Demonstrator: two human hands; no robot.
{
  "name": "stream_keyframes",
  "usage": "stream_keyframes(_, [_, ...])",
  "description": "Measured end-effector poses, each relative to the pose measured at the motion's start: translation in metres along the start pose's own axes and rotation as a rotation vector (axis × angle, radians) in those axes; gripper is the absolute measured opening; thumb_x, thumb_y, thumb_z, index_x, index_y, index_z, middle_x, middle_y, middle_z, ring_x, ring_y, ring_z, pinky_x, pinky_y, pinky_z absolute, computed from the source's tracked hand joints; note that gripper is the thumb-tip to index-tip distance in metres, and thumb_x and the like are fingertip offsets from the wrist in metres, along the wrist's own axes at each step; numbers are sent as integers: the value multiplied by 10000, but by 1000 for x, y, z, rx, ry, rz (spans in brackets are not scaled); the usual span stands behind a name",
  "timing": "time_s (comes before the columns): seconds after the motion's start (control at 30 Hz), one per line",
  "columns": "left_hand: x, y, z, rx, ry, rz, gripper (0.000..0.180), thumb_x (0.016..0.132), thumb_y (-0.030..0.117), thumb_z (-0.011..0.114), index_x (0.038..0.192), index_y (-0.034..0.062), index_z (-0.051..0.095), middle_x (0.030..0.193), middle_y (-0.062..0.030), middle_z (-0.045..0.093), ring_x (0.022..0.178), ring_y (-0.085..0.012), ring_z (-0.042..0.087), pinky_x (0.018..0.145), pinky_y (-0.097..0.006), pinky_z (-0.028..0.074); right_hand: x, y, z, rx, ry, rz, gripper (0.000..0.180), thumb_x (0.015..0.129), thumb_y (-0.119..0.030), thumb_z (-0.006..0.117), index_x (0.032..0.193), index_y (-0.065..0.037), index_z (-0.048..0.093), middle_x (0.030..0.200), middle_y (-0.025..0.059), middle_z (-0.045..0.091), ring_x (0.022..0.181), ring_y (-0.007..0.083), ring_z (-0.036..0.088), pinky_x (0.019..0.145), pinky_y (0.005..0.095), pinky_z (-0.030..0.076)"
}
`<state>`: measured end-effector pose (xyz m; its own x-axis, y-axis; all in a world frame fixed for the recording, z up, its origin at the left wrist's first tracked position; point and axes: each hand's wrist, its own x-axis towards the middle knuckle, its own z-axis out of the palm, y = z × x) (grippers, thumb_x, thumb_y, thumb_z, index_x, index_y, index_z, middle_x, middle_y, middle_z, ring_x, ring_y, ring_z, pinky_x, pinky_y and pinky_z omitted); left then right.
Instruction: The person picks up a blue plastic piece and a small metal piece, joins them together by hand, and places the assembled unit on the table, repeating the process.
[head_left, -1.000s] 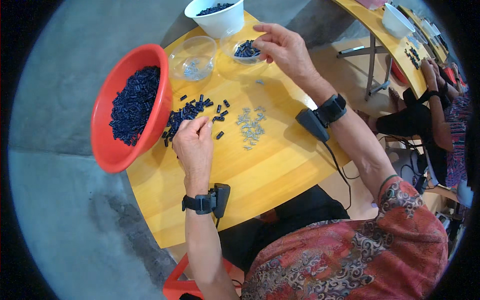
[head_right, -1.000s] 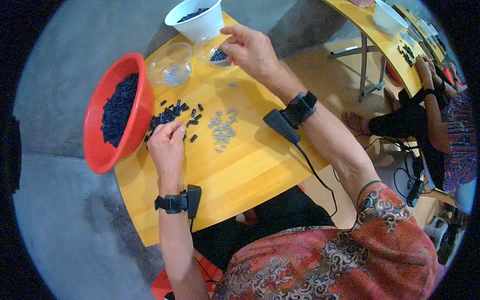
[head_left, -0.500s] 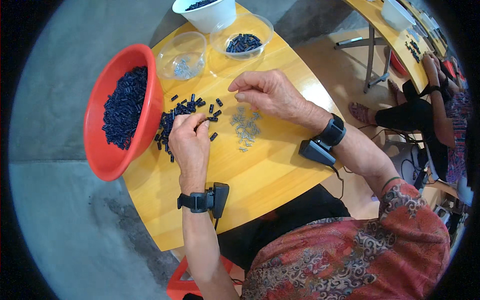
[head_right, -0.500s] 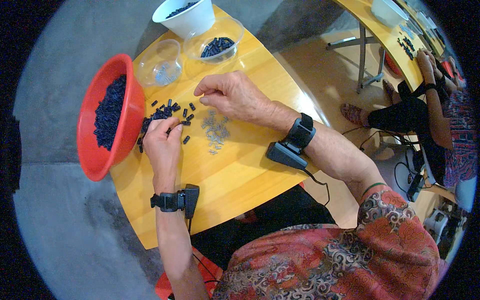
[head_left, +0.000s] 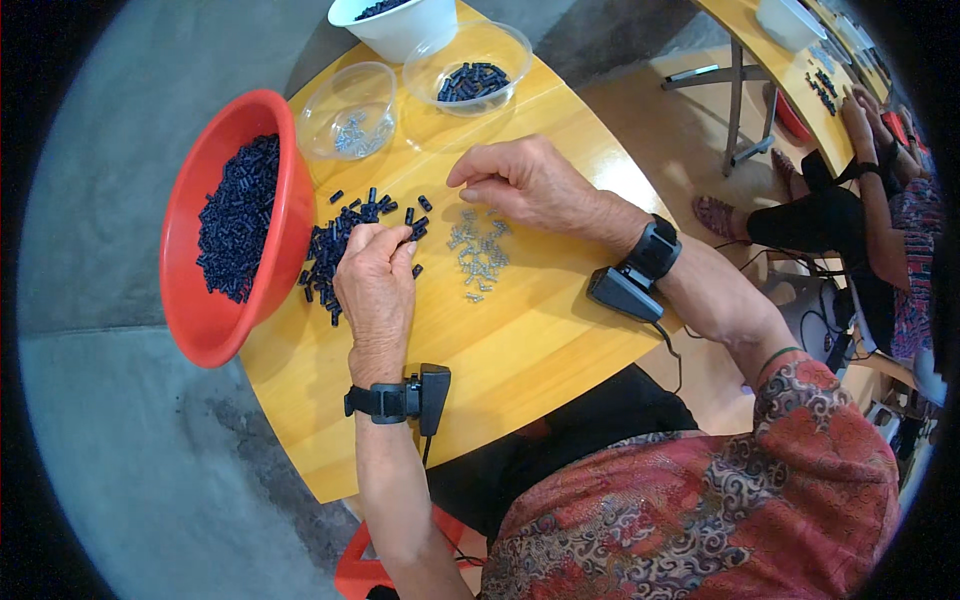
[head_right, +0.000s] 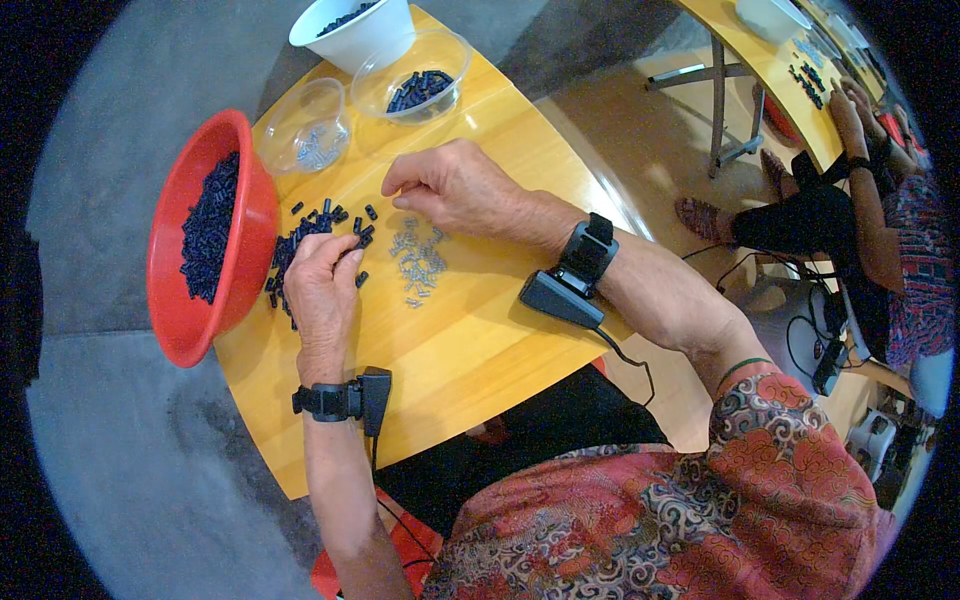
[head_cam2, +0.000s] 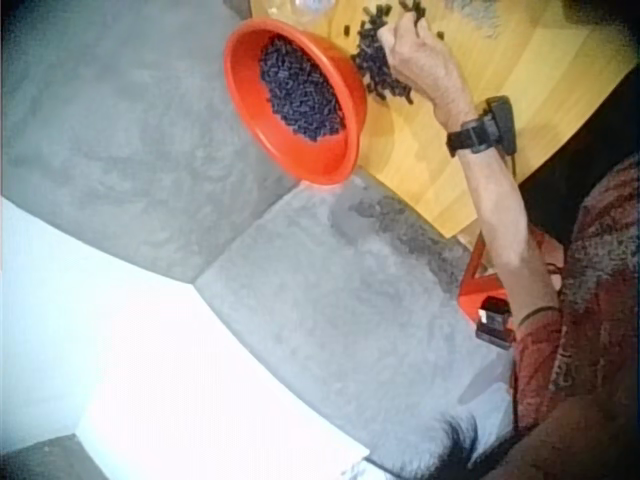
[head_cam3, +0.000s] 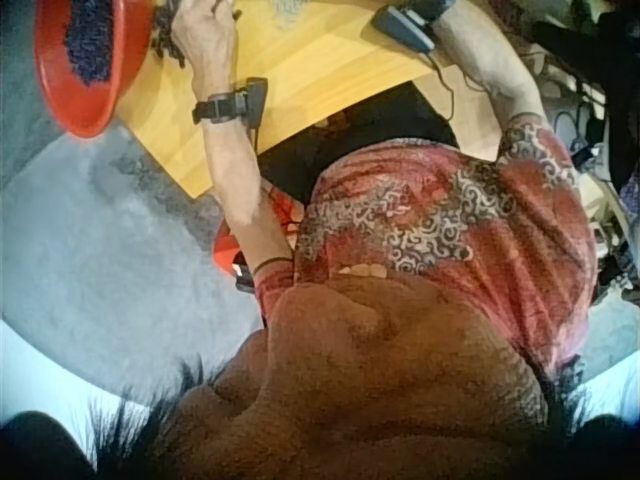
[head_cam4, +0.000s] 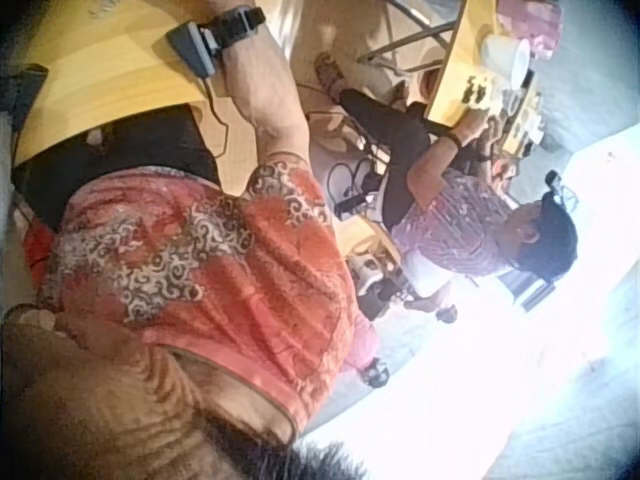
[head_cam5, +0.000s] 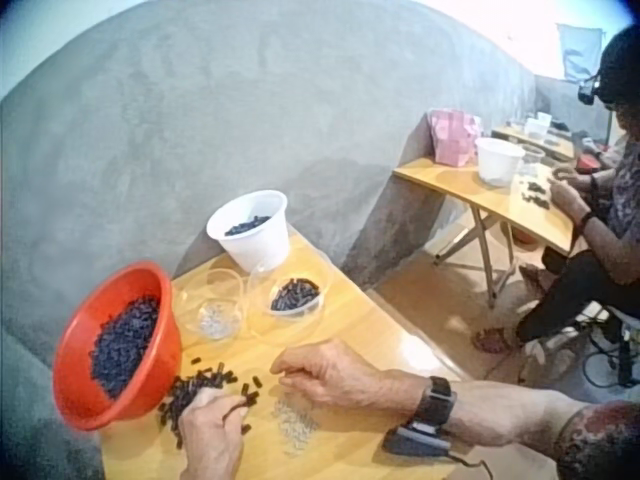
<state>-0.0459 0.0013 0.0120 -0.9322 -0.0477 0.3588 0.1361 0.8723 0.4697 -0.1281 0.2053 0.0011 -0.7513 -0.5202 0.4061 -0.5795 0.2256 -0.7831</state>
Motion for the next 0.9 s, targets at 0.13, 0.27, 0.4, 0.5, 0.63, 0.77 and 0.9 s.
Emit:
stream_keyframes(0.13, [-2, 2, 0, -12, -29, 8, 139, 735, 10, 685, 874, 6, 683, 846, -111, 637, 768, -242, 633, 696, -308, 495, 0, 0, 1, 28, -32, 24, 156, 833, -47, 649, 983, -5, 653, 812, 89, 685, 727, 129, 643, 659, 266, 515])
stream_keyframes(0.27, [0, 4, 1, -9, -23, 9, 132, 746, 10, 682, 877, -6, 679, 850, -115, 638, 760, -238, 632, 688, -302, 498, 0, -1, -1, -8, -30, 5, 159, 830, -50, 654, 981, -4, 655, 814, 98, 684, 726, 138, 648, 656, 269, 515])
stream_keyframes(0.4, [-6, -2, -6, -62, 88, 63, 125, 753, 36, 694, 878, 30, 687, 837, -108, 636, 734, -258, 633, 662, -336, 499, 3, -6, 3, 9, -35, -50, 152, 830, -64, 659, 970, -4, 654, 803, 107, 678, 714, 150, 651, 651, 271, 515])
stream_keyframes(0.5, [-15, 19, -16, -174, 109, 15, 117, 752, 4, 689, 868, 7, 674, 823, -112, 642, 729, -239, 635, 658, -314, 499, -1, -7, -2, 6, -69, -82, 144, 835, -95, 668, 948, -7, 652, 777, 110, 672, 699, 163, 653, 636, 283, 510])
stream_keyframes(0.63, [-32, 31, -24, -189, 120, 96, 120, 752, -34, 680, 865, -4, 653, 820, -111, 642, 731, -229, 638, 642, -301, 496, -7, -24, 5, 106, -293, -133, 149, 851, -148, 669, 911, -14, 645, 721, 107, 646, 643, 167, 616, 593, 301, 478])
stream_keyframes(0.77, [-41, 36, -27, -165, 97, 101, 135, 759, -63, 673, 887, -22, 660, 839, -102, 658, 756, -185, 633, 690, -272, 494, -14, -32, 15, 195, -445, -24, 165, 861, -175, 665, 860, -16, 625, 645, 89, 585, 572, 147, 522, 543, 301, 424])
stream_keyframes(0.9, [-45, 36, -32, -168, 98, 131, 161, 747, -61, 681, 896, -5, 658, 826, -111, 644, 738, -225, 636, 662, -289, 500, -16, -34, 22, 369, -497, 27, 210, 903, -205, 631, 841, -5, 613, 617, 32, 558, 559, 100, 494, 520, 279, 401])
